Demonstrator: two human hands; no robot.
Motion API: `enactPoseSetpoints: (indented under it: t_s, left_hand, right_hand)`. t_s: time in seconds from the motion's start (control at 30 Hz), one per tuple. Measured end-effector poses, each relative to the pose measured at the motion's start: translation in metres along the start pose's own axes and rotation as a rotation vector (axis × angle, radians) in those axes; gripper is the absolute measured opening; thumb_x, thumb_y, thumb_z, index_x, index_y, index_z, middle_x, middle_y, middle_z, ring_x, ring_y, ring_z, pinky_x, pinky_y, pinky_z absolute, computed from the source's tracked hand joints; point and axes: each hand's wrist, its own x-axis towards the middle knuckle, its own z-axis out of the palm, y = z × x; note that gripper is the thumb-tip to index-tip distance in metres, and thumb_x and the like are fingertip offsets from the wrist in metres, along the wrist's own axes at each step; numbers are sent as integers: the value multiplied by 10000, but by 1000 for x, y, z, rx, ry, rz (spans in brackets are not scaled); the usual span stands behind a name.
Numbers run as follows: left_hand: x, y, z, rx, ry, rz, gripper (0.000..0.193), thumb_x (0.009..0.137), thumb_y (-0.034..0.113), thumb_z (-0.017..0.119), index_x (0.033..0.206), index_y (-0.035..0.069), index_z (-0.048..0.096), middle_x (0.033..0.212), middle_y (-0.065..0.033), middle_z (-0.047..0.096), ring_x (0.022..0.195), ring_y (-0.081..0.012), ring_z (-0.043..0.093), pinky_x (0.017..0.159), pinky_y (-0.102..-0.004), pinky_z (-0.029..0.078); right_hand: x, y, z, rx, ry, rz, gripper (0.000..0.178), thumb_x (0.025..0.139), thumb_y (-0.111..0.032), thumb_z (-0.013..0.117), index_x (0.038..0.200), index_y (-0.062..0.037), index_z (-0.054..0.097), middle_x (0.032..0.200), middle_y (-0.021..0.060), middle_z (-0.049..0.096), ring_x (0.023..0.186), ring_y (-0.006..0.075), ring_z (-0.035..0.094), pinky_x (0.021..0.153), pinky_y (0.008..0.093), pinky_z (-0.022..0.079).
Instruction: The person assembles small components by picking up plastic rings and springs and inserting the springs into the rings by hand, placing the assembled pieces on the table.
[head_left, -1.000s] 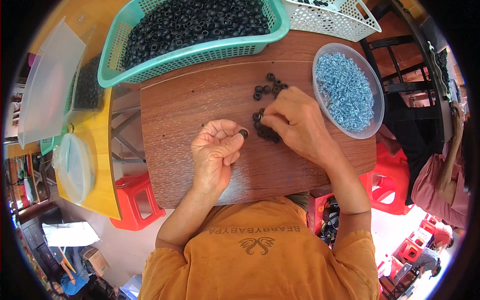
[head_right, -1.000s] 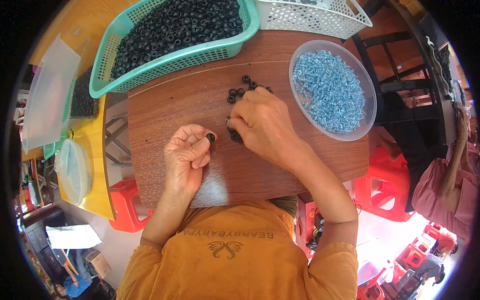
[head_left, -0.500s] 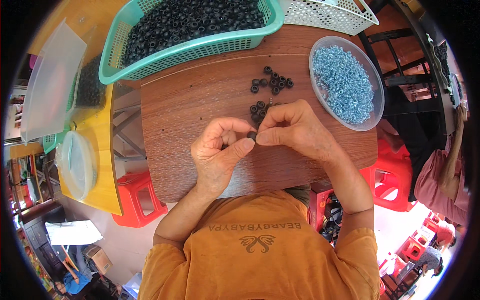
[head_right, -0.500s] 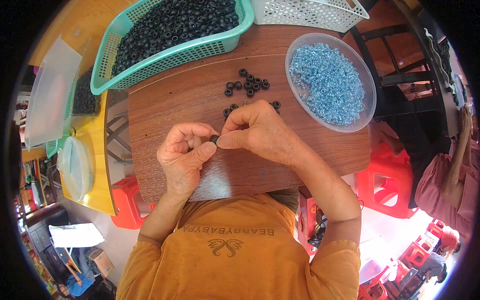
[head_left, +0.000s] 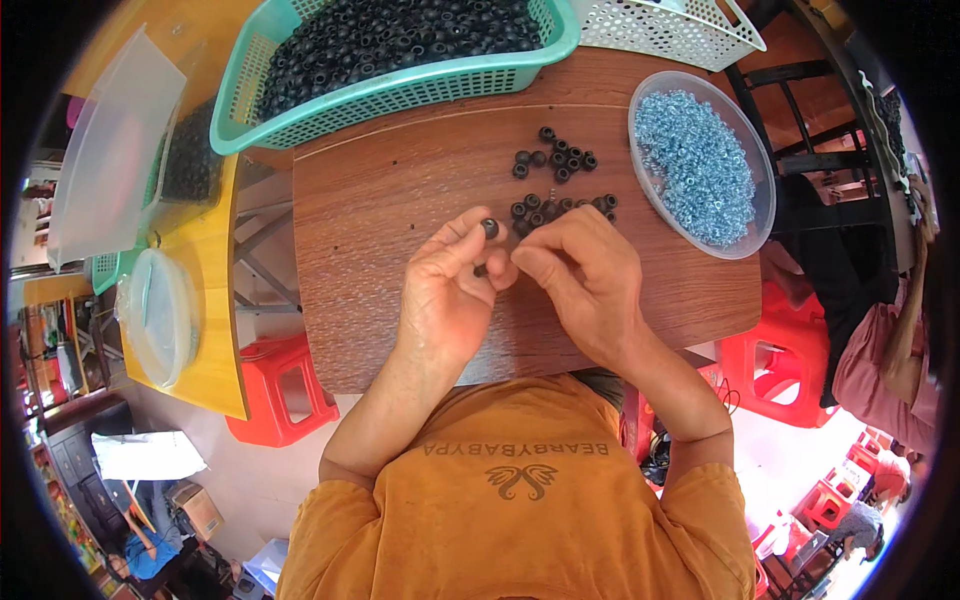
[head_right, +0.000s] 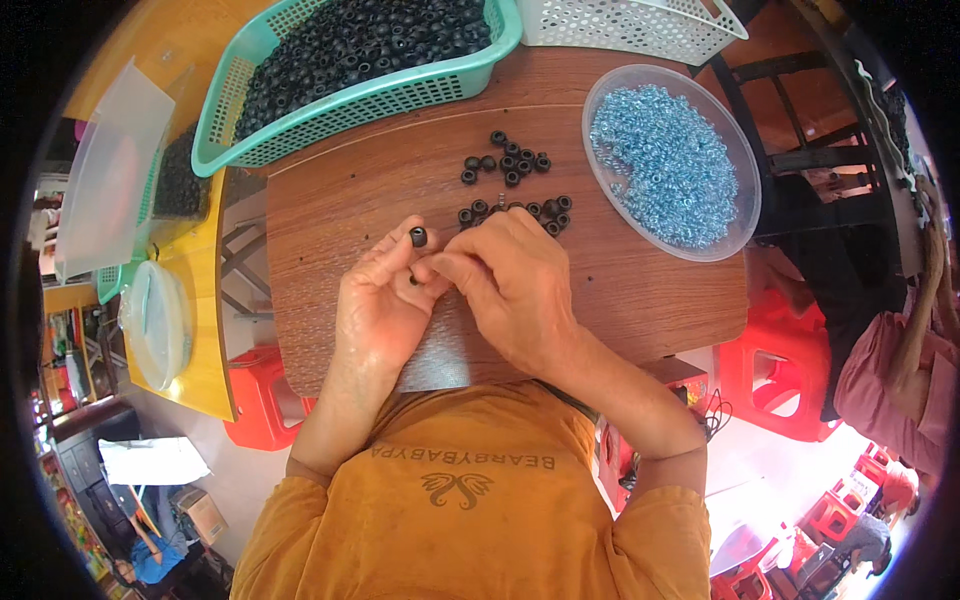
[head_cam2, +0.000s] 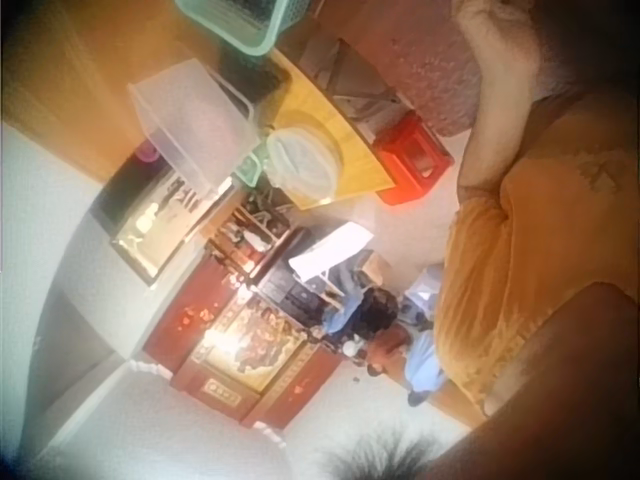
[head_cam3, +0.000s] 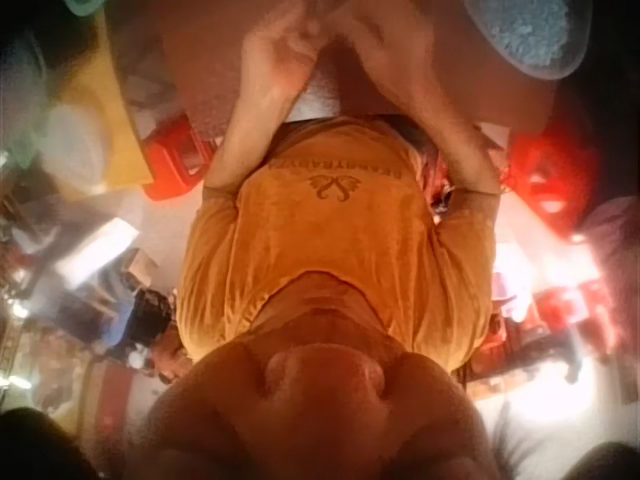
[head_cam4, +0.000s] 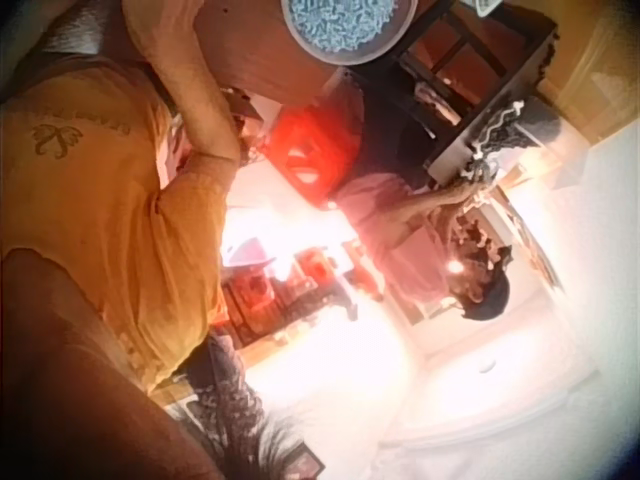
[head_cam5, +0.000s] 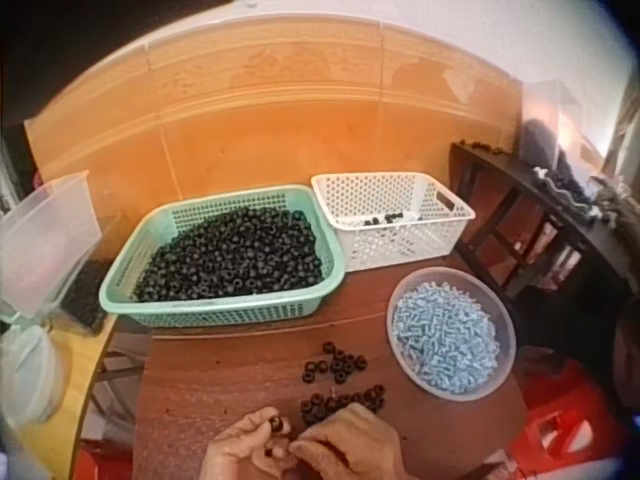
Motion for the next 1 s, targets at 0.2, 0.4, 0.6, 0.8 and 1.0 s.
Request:
enactPoseSetpoints:
  t_s: [0.2,0.4,0.6,0.8,1.0]
  left_hand:
    - [-1,2,-5,-40,100,1,216,865,61,595,1076,32,557,961,-91,616,910,-248,595,820,-372,449]
    - [3,1,-9,-102,107,-4,224,866,56,593,1082,24,547,982,-98,611,984,-284,594,892,-408,442]
    - [2,0,-6,-157,67,-4,211,876,52,578,1082,27,542,988,-98,606,1030,-296,578,931,-422,430]
    - [1,-1,-1,-133,15,28,196,880,45,578,1071,22,544,984,-102,613,1011,-302,595,925,-403,442]
    - [-3,-1,1,87,-49,164,207,839,-15,615,1039,8,565,969,-116,643,934,-252,625,892,-371,480]
  right_hand:
    - [-16,-3,16,-159,51,-195,170,704,3,668,871,-20,648,759,74,576,661,238,516,556,339,419]
    - [-22,6,31,-296,61,-270,280,645,27,651,920,-23,660,789,75,558,667,231,498,544,321,412]
    - [-25,11,43,-362,123,-264,301,628,19,619,925,-12,655,790,75,529,689,225,482,547,323,415]
    - [-24,9,41,-198,194,-224,238,674,71,675,895,1,623,838,114,595,691,264,536,569,334,444]
    - [-17,-4,11,39,148,28,214,713,69,686,895,3,595,827,116,609,672,224,573,572,302,461]
